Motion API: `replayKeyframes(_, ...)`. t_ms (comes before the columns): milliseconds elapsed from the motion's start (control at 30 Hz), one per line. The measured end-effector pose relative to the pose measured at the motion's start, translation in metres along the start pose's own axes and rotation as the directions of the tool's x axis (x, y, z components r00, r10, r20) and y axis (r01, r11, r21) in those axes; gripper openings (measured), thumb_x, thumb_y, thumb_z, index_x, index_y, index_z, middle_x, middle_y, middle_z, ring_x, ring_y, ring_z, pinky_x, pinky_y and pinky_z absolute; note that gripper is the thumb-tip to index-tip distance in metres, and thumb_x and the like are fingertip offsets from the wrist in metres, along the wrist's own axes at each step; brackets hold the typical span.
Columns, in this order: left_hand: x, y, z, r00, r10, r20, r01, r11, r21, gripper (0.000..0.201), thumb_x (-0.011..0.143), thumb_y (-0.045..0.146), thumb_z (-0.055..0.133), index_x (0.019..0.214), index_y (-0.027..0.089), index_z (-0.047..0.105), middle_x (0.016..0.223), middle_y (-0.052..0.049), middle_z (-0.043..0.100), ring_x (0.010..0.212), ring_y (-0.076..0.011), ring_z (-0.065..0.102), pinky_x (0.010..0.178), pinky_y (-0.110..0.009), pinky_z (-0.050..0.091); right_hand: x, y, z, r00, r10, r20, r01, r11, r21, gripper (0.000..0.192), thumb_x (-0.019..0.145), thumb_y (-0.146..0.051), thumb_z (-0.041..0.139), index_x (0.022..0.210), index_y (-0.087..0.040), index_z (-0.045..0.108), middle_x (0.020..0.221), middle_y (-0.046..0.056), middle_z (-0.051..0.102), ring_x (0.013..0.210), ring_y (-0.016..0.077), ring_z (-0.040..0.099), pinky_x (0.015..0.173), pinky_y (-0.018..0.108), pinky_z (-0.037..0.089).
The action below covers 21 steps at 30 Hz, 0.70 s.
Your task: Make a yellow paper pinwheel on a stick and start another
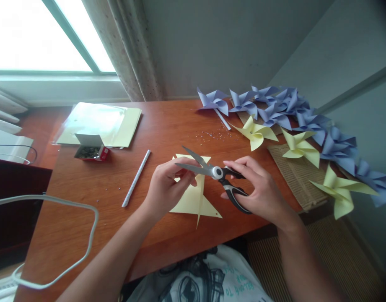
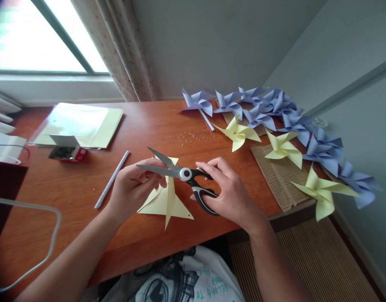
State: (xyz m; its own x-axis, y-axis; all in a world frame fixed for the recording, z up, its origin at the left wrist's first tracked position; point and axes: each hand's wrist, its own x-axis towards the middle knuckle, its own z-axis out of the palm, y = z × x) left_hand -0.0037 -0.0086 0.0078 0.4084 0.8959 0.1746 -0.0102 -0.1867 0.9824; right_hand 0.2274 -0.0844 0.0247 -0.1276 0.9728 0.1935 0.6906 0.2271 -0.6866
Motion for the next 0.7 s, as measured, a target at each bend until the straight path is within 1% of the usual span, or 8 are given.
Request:
replayKeyframes(133, 0.0001, -0.0014, 0.0004, 1.000, 0.021, -0.004, -0.021, 1.000, 0.001, 0.010, 0.089, 0.015, 0.063, 0.089, 0.017, 0.072, 0.075, -0.004, 0.071, 0.060, -0.0130, 0.069, 0.053, -0.022, 0.057, -0.0010, -0.0011, -0.0002, 1.000, 0.000, -0.009, 0.000, 1.000, -0.013, 0.064, 0.079, -0.032, 0.083, 0.138, -0.029, 0.058, 0.113, 0.007, 0.059, 0.099, 0.0223, 0.065, 0.089, 0.036, 0.059)
replayKeyframes(300, -0.0002, -0.0034, 0.0011, 1.000, 0.020, -0.020, -0.020, 1.000, -0.006, 0.011, 0.087, 0.012, 0.064, 0.089, 0.017, 0.073, 0.082, -0.005, 0.073, 0.058, -0.0120, 0.068, 0.052, -0.022, 0.056, -0.0019, -0.0013, 0.0000, 1.000, -0.002, -0.021, 0.002, 0.999, -0.035, 0.062, 0.082, -0.031, 0.081, 0.139, -0.029, 0.058, 0.112, 0.007, 0.059, 0.098, 0.0221, 0.066, 0.089, 0.036, 0.059)
replayKeyframes(500, 0.0007, -0.0015, 0.0024, 0.999, -0.020, -0.030, 0.020, 1.000, -0.013, 0.007, 0.088, 0.019, 0.068, 0.085, 0.016, 0.072, 0.078, -0.005, 0.073, 0.062, -0.0137, 0.069, 0.054, -0.023, 0.058, -0.0029, 0.0006, 0.0002, 0.999, -0.034, -0.040, 0.031, 0.997, -0.066, 0.060, 0.084, -0.032, 0.078, 0.140, -0.030, 0.057, 0.111, 0.007, 0.060, 0.095, 0.0226, 0.067, 0.088, 0.037, 0.060)
replayKeyframes(700, 0.0009, -0.0025, 0.0020, 0.999, -0.011, -0.041, 0.011, 1.000, -0.012, 0.004, 0.086, 0.018, 0.069, 0.086, 0.017, 0.073, 0.079, -0.005, 0.073, 0.062, -0.0138, 0.068, 0.056, -0.025, 0.059, -0.0030, 0.0003, 0.0012, 0.998, -0.042, -0.049, 0.038, 0.996, -0.075, 0.058, 0.084, -0.028, 0.078, 0.139, -0.029, 0.058, 0.111, 0.007, 0.060, 0.095, 0.0218, 0.067, 0.087, 0.036, 0.059)
